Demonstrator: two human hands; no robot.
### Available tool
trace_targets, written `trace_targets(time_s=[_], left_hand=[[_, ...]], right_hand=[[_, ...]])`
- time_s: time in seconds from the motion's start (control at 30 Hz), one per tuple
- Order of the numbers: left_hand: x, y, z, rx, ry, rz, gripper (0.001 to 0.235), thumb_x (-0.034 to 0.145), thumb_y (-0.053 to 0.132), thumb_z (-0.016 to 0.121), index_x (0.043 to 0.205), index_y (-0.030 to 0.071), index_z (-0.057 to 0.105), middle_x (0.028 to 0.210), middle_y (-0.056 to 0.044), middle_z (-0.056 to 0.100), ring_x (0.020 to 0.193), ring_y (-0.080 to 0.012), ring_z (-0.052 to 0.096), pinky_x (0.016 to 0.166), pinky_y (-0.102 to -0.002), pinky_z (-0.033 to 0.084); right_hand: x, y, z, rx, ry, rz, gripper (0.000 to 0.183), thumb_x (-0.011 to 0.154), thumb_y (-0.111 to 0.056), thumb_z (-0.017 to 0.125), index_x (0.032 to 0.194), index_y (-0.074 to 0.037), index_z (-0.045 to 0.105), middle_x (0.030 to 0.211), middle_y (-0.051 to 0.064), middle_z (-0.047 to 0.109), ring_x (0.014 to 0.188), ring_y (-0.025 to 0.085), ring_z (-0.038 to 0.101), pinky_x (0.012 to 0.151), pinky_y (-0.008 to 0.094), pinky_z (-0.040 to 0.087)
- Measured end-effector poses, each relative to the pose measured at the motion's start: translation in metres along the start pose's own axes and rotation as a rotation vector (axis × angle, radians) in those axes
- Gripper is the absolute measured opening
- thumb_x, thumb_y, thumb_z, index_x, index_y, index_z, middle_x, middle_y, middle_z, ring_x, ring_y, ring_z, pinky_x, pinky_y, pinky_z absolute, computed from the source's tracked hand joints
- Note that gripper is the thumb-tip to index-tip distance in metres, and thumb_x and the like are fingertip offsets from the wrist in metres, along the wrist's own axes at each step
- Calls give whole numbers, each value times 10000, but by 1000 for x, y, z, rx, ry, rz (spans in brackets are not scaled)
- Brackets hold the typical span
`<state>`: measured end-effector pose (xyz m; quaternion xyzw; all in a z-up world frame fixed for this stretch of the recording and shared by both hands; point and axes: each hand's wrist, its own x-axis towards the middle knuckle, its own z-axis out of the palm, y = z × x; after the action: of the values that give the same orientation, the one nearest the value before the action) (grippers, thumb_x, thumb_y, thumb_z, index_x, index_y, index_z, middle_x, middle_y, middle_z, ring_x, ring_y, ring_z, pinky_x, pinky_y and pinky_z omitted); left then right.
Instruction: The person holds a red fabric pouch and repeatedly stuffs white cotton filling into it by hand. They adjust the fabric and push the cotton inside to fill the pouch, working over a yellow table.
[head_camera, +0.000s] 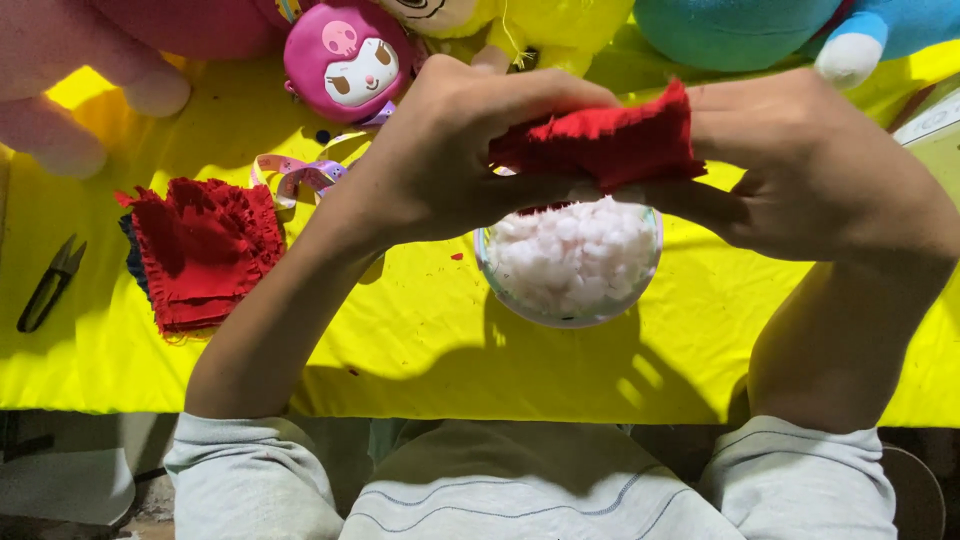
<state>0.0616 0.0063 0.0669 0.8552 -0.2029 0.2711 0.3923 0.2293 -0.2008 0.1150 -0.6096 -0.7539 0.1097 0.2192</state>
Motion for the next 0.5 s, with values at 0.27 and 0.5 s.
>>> trace_targets(time_s=[0.27, 0.5], left_hand=[[2, 4, -4, -59, 9, -12, 336, 1062, 274, 747, 1271, 40, 623, 994, -68, 743, 751, -202, 645, 718, -307, 466], [5, 11, -4, -129, 7, -42, 283, 1046, 253, 761, 1216, 44, 675, 876, -26, 748, 646, -111, 551, 630, -254, 407]], right_hand=[[-8, 1, 3, -134, 62, 89, 340, 998, -144, 797, 1234, 55, 656, 943, 146, 700, 687, 315, 602, 641, 423, 451], [-3, -5, -2, -125, 79, 32, 256, 1002, -63, 803, 1198, 90, 744, 924, 191, 719, 661, 280, 572, 644, 396, 472]])
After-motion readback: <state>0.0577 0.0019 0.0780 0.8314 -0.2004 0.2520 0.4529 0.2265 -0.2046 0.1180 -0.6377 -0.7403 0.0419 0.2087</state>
